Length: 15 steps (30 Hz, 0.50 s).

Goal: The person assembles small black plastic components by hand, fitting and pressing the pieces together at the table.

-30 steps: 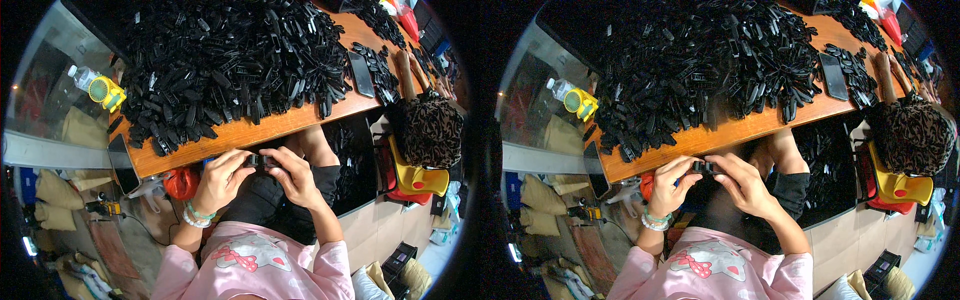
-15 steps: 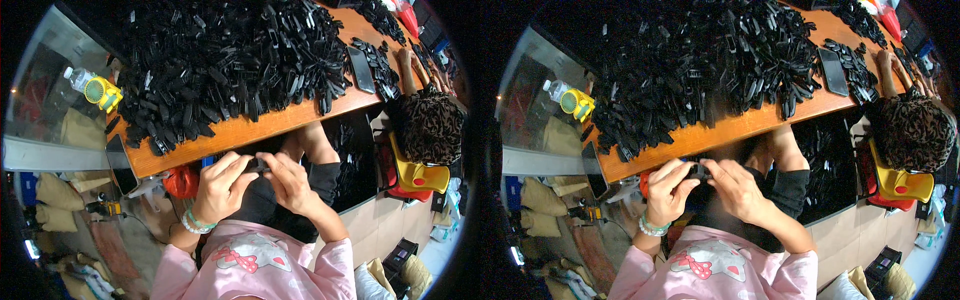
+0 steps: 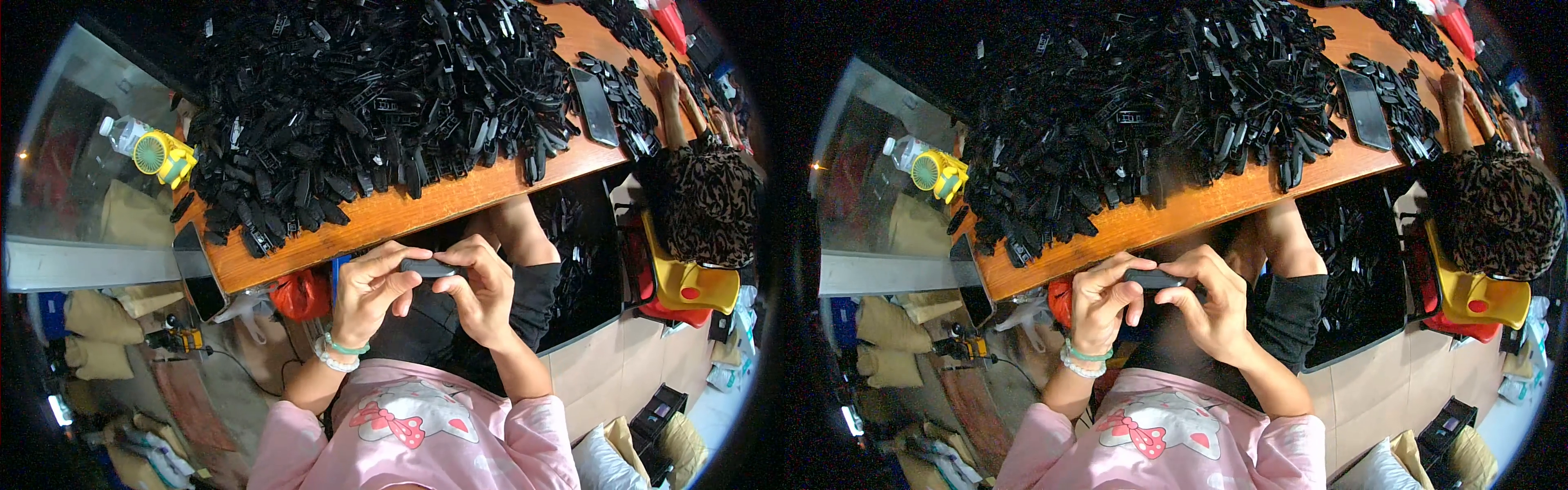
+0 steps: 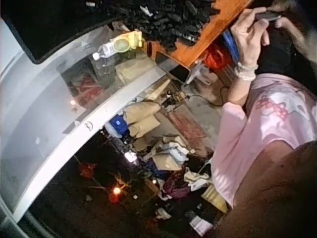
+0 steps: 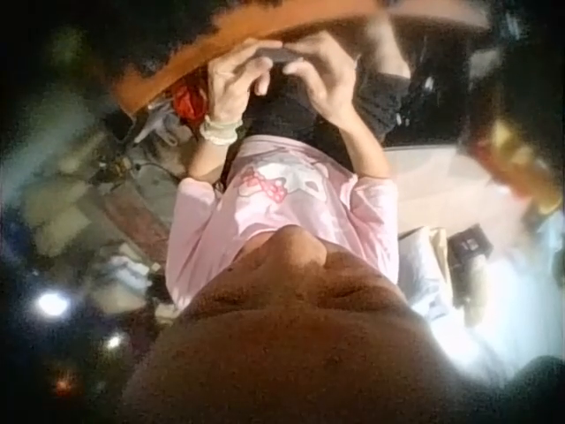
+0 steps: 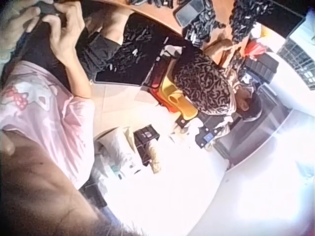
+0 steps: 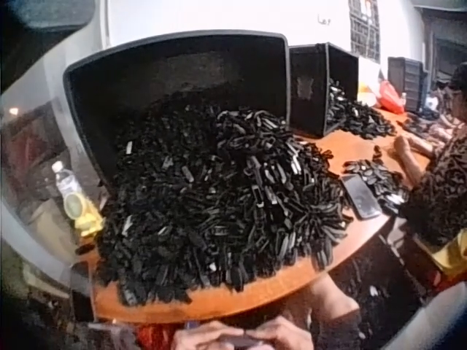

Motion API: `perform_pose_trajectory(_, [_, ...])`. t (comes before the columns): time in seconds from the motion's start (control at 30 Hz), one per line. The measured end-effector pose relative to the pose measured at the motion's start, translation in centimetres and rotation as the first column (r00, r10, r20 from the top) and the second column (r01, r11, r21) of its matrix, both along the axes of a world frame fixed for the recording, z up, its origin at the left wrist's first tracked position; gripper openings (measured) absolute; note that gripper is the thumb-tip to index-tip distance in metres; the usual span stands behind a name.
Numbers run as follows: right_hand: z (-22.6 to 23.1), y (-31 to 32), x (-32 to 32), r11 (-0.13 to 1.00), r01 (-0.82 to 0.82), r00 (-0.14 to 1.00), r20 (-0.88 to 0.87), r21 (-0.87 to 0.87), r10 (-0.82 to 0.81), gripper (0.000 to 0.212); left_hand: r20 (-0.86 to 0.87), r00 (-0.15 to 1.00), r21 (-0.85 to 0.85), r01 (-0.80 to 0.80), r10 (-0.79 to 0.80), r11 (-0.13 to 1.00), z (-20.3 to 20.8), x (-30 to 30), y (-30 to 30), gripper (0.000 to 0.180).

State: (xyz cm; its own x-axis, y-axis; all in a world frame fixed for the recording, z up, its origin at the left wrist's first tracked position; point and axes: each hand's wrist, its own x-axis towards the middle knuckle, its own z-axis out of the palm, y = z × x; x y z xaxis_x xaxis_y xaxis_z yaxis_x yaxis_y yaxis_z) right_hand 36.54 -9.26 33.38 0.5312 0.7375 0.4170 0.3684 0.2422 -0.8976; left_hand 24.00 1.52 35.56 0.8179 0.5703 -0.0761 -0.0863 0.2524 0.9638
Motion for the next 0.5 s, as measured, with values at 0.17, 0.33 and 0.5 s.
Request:
perform_pose_trajectory(0.17, [-3.1, 0.2, 1.2, 0.933, -0.101, 0.994, -0.077, -0.346, 0.079, 0.028, -0.027, 0.991, 0.732, -0.069, 0.130, 0.678, -2.3, 3.4, 2.7, 0.028])
perform_pose_trajectory(0.33, [-1.9, 1.4, 4.6, 0.959, 0.138, 0.964, 0.257, -0.249, -0.071, 0.023, -0.158, 0.953, 0.969, 0.099, 0.258, 0.226, -2.8, 7.0, 4.2, 0.029])
perform_pose_trajectory(0.5, [-0.8, 5.7, 9.9, 0.868, 0.483, 0.733, 0.595, -0.113, -0.330, 0.016, -0.153, 0.898, 0.987, 0.122, 0.413, 0.101, -3.7, 7.4, 3.8, 0.025])
